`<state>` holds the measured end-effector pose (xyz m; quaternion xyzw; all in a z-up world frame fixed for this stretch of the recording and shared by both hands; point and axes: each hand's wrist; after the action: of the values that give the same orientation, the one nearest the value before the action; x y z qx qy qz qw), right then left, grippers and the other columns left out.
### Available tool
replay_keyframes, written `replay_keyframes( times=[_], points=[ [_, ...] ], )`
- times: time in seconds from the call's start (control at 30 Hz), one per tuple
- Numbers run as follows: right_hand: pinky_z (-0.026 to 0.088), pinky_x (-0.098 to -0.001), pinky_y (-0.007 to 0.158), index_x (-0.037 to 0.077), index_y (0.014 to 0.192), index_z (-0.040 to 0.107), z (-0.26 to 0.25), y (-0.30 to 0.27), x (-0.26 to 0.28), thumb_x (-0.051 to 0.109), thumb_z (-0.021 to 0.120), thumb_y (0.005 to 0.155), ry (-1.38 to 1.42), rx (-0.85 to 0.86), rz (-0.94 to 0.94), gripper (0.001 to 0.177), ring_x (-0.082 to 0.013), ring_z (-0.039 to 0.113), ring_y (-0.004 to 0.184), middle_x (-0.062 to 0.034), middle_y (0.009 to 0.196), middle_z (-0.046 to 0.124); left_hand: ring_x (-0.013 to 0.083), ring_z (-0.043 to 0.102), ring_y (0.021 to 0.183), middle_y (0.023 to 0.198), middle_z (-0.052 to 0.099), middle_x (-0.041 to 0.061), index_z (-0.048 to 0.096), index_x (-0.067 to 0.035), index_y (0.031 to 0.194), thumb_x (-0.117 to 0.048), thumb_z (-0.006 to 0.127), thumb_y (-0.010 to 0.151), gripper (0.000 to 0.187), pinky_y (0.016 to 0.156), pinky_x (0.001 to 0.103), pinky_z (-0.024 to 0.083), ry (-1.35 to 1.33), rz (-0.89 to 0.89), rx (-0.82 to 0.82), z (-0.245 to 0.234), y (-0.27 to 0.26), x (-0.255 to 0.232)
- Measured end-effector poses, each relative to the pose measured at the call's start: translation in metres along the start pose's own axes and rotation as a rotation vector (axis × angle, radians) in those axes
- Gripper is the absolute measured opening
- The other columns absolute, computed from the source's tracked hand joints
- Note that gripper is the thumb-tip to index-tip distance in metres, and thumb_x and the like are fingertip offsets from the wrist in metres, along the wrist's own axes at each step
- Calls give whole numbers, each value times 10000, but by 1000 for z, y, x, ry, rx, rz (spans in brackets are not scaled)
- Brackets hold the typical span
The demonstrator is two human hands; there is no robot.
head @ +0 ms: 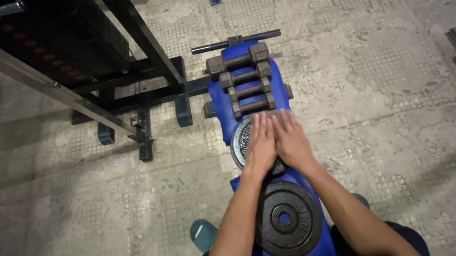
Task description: Cleaning and polishing gym equipment including barbell bars, weight benches, and weight plates using sandpaper and a cloth.
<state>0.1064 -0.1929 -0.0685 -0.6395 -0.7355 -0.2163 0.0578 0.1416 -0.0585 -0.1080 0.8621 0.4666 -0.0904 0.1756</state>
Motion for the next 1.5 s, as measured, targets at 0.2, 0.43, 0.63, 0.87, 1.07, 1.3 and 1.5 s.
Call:
replay_keyframes(
  times=[0.2,0.43,0.63,0.87,1.07,1.3,1.5],
  points=[
    [270,-577,1199,43,1540,429,15,24,34,153,568,869,11,33,-203,694,-495,249,1507,-254,1634,311,425,127,1578,1692,176,263,261,88,1579,-41,441,980,639,1274,496,175,-91,-170,-51,-26,-25,34],
    [239,-561,1207,43,1523,426,-13,-25,73,161,608,806,106,136,-216,749,-454,223,1519,-234,1637,292,471,94,1551,1653,137,322,238,139,1533,-13,530,857,752,1270,505,127,-99,-240,-5,-67,-89,-6],
    [237,-556,1211,57,1538,422,-27,-74,53,173,565,846,19,174,-161,716,-410,232,1530,-184,1653,282,487,109,1555,1661,141,338,249,165,1550,-7,505,913,707,1265,522,121,-20,-178,32,-27,-109,-40],
    [282,-561,1177,73,1513,462,-25,-61,13,169,539,892,4,44,21,633,-414,280,1515,-189,1638,332,462,131,1562,1659,171,311,277,140,1533,-79,489,922,683,1262,522,161,-111,-20,46,-25,-53,-52],
    [308,-558,1175,56,1512,469,-2,-18,6,157,545,875,-2,-14,15,649,-465,302,1501,-226,1623,353,436,131,1553,1669,168,296,256,128,1557,-69,479,930,695,1257,492,161,-77,-19,30,-10,-18,-14],
    [276,-599,1165,37,1522,453,3,-6,48,156,539,877,20,45,-128,662,-481,280,1497,-241,1626,329,444,119,1543,1634,191,298,282,105,1529,-80,543,880,723,1258,479,165,-112,-140,-1,-62,-48,0],
    [239,-587,1211,42,1521,443,-3,-44,75,160,536,873,72,52,-195,665,-474,266,1505,-234,1632,319,453,136,1554,1652,194,313,294,125,1524,-32,537,863,721,1252,517,165,-80,-184,-34,-59,-99,-3]
  ],
)
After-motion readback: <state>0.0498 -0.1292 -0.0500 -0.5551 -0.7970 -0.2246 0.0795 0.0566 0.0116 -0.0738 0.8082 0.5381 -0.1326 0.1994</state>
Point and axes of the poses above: each hand's wrist, its own y-axis towards the middle knuckle, its own z-axis out of the palm, x = y × z
